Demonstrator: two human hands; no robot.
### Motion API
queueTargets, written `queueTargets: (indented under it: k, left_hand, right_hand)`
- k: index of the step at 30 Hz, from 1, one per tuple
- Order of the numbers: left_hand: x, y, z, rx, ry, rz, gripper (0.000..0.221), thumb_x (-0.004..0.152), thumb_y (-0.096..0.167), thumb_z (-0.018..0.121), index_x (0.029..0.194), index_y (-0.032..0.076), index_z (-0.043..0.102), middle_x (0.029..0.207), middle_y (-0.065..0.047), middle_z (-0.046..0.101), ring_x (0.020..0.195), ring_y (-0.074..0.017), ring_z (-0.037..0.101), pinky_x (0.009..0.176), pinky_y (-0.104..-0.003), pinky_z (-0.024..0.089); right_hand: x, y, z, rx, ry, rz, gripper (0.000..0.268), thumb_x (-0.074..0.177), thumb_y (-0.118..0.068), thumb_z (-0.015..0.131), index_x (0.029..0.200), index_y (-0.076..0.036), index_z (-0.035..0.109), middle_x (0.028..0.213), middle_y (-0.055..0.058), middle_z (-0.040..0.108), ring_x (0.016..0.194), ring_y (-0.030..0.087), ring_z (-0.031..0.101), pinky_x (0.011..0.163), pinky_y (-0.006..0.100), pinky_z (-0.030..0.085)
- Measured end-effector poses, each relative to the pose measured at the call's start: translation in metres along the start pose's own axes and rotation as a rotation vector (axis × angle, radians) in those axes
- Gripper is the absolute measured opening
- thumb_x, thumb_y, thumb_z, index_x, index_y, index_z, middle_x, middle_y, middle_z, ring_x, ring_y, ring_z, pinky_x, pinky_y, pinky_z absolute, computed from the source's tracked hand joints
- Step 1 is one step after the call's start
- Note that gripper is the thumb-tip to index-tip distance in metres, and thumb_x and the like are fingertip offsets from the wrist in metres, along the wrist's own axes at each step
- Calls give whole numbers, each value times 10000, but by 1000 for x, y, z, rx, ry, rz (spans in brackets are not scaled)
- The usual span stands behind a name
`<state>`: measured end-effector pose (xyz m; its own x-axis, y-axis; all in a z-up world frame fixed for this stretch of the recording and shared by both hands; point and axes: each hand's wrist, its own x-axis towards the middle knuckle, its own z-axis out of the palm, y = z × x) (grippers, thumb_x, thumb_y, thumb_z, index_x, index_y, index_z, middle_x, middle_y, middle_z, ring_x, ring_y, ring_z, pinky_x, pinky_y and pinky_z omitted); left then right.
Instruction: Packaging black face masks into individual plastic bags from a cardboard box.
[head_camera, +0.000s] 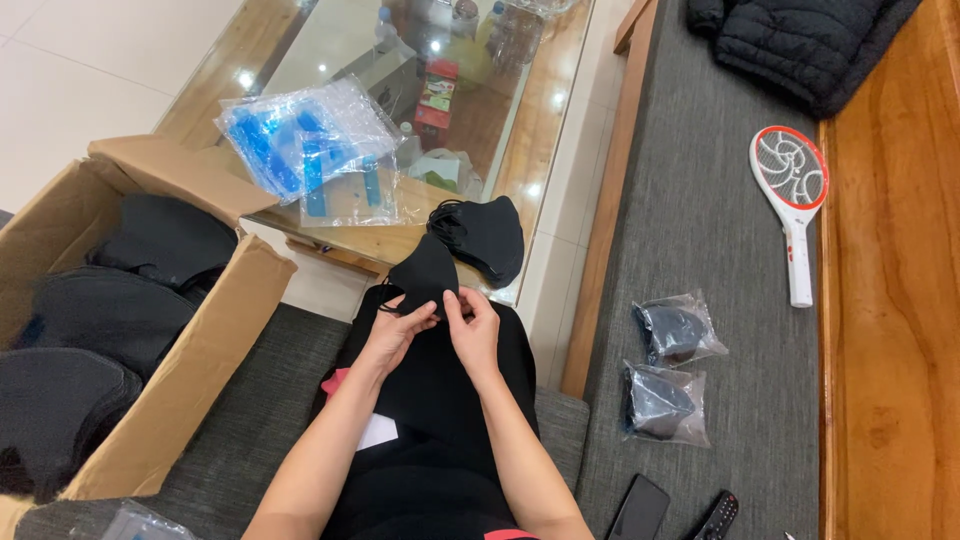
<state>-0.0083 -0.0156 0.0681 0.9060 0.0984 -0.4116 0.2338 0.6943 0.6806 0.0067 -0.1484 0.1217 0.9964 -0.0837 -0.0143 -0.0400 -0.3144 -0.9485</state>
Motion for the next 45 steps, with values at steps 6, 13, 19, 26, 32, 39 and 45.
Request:
queueTargets:
  k: [6,13,19,26,32,39,45]
  left_hand:
    - [-6,5,6,17,-6,-6,194,769,6,886,913,19,757,783,-114,766,712,-208,763,703,-306,652]
    - [2,2,-3,3,-52,12,257,792,1,863,1016,34,741,826,-103,766,758,-210,765,721,-319,652]
    - [16,-17,-22,0,-63,-11,314,846,12,822,1138,1,704,873,-119,757,812,-227,766,758,-330,654]
    - [10,-9,-16,26,-108,21,334,901,16,761,1220,-26,671,863,-134,729,854,-253,765,795,-319,656]
    - [7,-3,-12,38,-105,12,332,913,24,749,1229,-30,664,860,-133,722,862,-250,762,798,-312,656]
    - [7,-1,-12,32,-111,14,335,918,30,744,1237,-34,660,852,-142,720,868,-258,763,805,-313,655]
    - [14,-9,-17,48,-119,16,338,920,37,747,1240,-32,663,851,-143,725,867,-253,760,812,-315,653]
  right_hand:
    - [2,4,1,-23,18,-31,150,934,-228,749,983,-90,782,781,46,684,728,126,655,599,247,545]
    - [10,-39,-5,-234,29,-450,96,881,-131,777,970,-158,802,804,18,719,781,226,686,693,299,560]
    - [44,-40,-11,10,-9,-325,178,810,-134,856,974,-168,797,744,45,706,675,109,620,596,274,503]
    - [95,5,-33,349,231,96,145,886,-115,788,989,-76,693,742,25,707,578,59,585,441,170,453]
    - [100,15,-40,19,316,137,184,869,-161,773,1031,-94,716,677,10,680,601,78,576,543,252,449]
    - [90,4,-42,-305,312,27,527,825,-278,807,1295,-105,644,1105,105,619,931,253,620,821,394,517]
    - [100,0,-55,-429,121,146,805,818,-445,805,1474,-72,526,1245,130,606,1137,305,581,950,462,480]
